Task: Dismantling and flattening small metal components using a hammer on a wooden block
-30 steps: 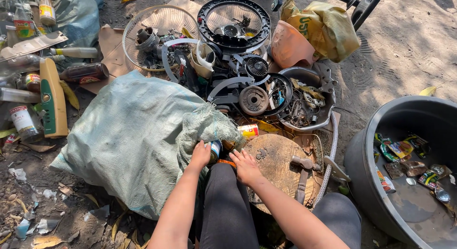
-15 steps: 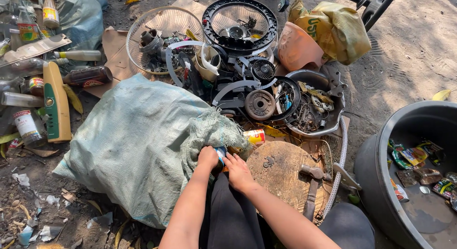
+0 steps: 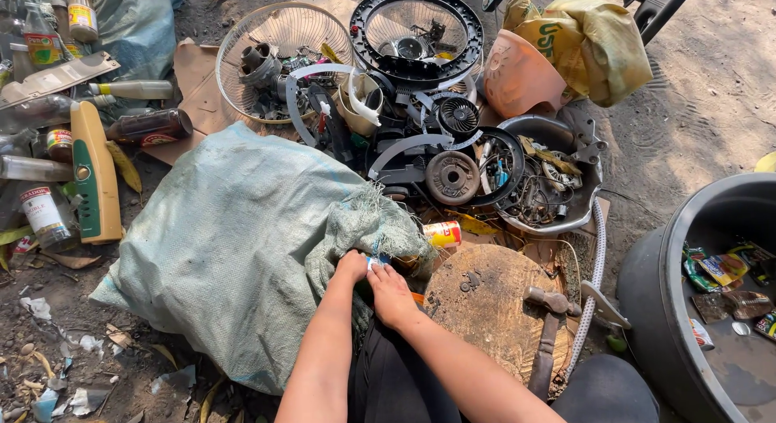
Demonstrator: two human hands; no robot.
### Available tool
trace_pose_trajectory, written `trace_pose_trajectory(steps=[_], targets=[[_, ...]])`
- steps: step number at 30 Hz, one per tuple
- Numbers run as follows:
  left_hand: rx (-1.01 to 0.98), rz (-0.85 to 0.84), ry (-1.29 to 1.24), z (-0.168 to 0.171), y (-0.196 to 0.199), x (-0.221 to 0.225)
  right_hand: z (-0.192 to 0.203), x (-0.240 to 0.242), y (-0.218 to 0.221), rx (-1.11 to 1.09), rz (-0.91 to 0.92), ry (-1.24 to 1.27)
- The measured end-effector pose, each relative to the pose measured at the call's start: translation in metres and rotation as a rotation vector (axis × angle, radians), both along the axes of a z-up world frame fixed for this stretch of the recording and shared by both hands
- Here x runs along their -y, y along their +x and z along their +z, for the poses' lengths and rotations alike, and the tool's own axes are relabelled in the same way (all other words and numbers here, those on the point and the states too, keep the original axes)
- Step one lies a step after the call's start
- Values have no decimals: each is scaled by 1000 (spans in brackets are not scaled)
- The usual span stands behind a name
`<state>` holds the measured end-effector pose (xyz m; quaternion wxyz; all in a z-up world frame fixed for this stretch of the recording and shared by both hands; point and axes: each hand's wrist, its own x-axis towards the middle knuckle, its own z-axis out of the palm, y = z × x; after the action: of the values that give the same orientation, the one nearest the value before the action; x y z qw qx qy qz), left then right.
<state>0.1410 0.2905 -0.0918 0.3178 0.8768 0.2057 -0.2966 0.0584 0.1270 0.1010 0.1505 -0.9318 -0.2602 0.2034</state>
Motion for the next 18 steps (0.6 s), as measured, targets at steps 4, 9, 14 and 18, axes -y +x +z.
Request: trace_pose_trajectory(steps=[4,9,14,18], targets=[[-54,75,-18,-12,6,-13,-9,-1,1,-9,-5,-23],[-149,22,6,-18,16,-28,-12,-1,-6,130,-38,-6],[-191,-95,57,-42,29,-28,-25,-4,-5,164,-46,10],[-224,-207,137,-34,28,-31,-28,-3,-9,241,-67,49]])
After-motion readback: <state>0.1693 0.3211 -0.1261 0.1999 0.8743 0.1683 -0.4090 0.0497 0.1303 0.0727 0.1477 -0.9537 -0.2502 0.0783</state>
